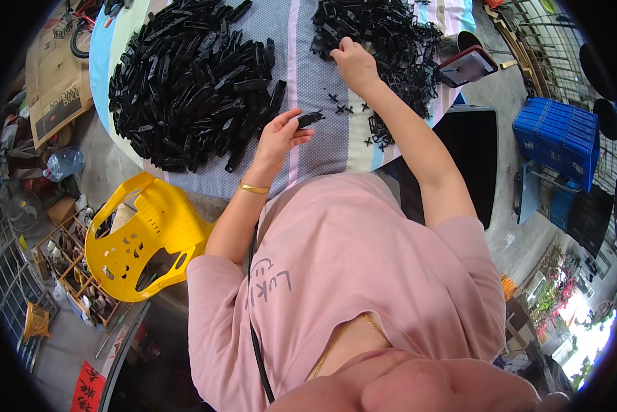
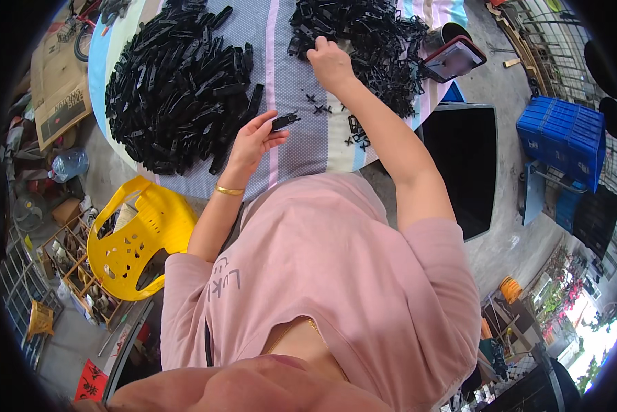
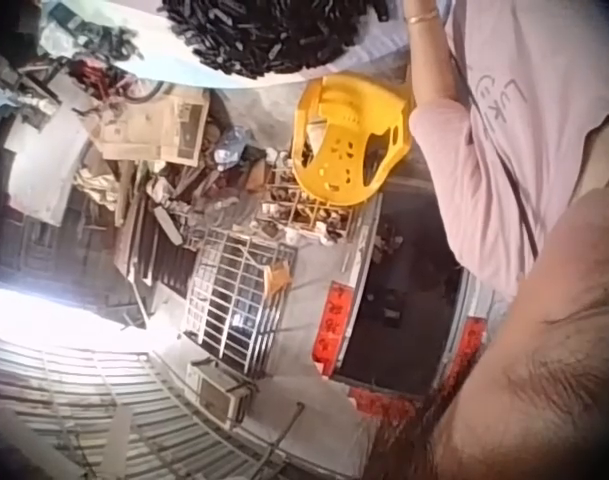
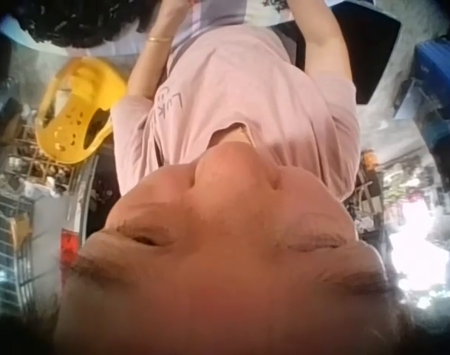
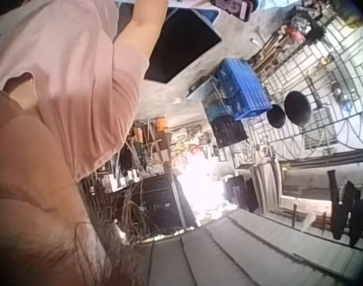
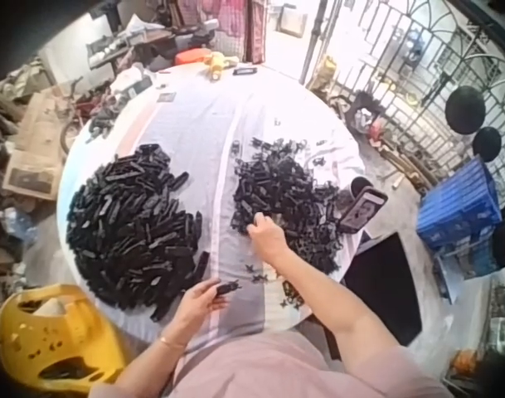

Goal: Sorting and inspecting small black industrial components on a production workbench.

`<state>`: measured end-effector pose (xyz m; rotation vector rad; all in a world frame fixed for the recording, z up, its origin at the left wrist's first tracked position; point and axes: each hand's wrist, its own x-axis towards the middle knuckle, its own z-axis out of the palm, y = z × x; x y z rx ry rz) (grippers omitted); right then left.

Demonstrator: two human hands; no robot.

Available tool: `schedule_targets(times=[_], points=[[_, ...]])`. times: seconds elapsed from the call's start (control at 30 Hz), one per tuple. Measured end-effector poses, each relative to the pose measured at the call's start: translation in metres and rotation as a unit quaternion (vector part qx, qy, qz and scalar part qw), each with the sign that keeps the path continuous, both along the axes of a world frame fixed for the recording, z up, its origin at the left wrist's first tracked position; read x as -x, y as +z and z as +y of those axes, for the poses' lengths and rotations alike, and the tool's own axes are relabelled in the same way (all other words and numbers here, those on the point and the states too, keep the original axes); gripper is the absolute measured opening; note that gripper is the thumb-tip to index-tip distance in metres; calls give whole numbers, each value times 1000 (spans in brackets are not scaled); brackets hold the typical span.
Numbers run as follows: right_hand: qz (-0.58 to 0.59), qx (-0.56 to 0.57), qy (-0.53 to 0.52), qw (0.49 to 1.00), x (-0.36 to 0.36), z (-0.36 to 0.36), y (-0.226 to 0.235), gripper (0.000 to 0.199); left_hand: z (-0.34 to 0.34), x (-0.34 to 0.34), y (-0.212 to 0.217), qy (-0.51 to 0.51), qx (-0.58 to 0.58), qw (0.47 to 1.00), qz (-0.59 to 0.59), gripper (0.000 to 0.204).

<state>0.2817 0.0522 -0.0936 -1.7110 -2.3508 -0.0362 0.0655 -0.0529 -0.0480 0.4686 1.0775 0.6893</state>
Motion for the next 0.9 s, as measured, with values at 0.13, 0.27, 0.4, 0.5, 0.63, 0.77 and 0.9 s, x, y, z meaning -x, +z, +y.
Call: schedule_targets(times=[0.13,0.27,0.4,0.5,0.63,0.77,0.9], points=[[143,-102,75,982,11,-11,21,13,3,4,-1,18,-21,1000,11,36],[385,197,73,899,19,-48,47,13,7,4,-3,38,-42,998,13,36],[475,385,-1,791,23,-75,81,13,7,-3,-4,31,-56,998,5,36],[475,348,-33,808,22,-88,71,14,8,-12,2,-6,-61,998,-2,33],[434,279,10,857,23,-96,65,14,5,-18,8,-20,-51,998,-17,34],[385,255,21,887,25,-101,70,15,3,-17,8,-28,-65,997,-15,35],[347,213,34,913,32,-110,66,15,0,-18,10,-28,-57,998,11,34]])
